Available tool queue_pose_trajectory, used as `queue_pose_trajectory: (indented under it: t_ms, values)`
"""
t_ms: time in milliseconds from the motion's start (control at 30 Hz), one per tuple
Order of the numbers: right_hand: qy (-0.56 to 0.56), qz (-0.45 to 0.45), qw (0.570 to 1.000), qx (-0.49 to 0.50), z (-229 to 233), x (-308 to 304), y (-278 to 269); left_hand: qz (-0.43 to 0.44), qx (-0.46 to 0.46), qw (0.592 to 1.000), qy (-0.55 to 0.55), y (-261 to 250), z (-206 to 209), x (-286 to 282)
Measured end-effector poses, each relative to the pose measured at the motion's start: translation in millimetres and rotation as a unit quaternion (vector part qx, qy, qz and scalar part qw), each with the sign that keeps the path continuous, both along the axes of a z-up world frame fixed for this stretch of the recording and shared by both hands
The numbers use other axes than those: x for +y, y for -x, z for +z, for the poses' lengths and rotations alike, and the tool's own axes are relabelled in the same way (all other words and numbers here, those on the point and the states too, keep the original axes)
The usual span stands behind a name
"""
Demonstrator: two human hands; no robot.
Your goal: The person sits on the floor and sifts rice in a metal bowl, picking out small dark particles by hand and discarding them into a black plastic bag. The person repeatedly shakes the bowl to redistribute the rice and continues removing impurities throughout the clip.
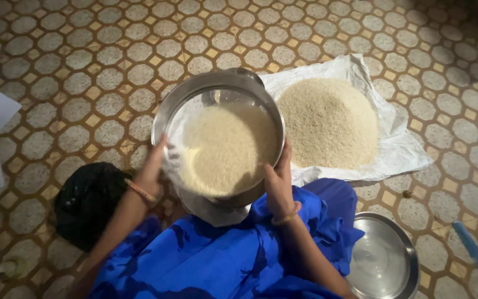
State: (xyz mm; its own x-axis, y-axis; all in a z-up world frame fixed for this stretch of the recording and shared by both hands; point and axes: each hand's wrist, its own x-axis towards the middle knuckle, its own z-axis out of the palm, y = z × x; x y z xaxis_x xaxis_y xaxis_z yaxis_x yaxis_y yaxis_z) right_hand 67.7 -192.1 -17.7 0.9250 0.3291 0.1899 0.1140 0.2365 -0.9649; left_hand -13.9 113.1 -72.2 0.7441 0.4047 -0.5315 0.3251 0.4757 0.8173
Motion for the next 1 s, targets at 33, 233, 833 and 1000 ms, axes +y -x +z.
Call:
queue_pose_trajectory:
  t_ms: [33,233,833,1000]
  values:
    - [-0.010,0.043,0.999,0.026,-4,-7,-1,-0.031,-0.008,0.999,0.011,-3,17,23]
    - [-0.043,0.014,0.983,0.177,-21,-56,-70,-0.140,-0.087,0.942,-0.292,-3,15,-35]
    - [0.217,-0.043,0.949,-0.225,-69,-47,-28,-0.144,0.055,0.985,-0.083,3,-12,35]
    - [0.102,0.025,0.994,0.033,-29,-28,-24,-0.075,-0.081,0.989,-0.096,13,-42,27]
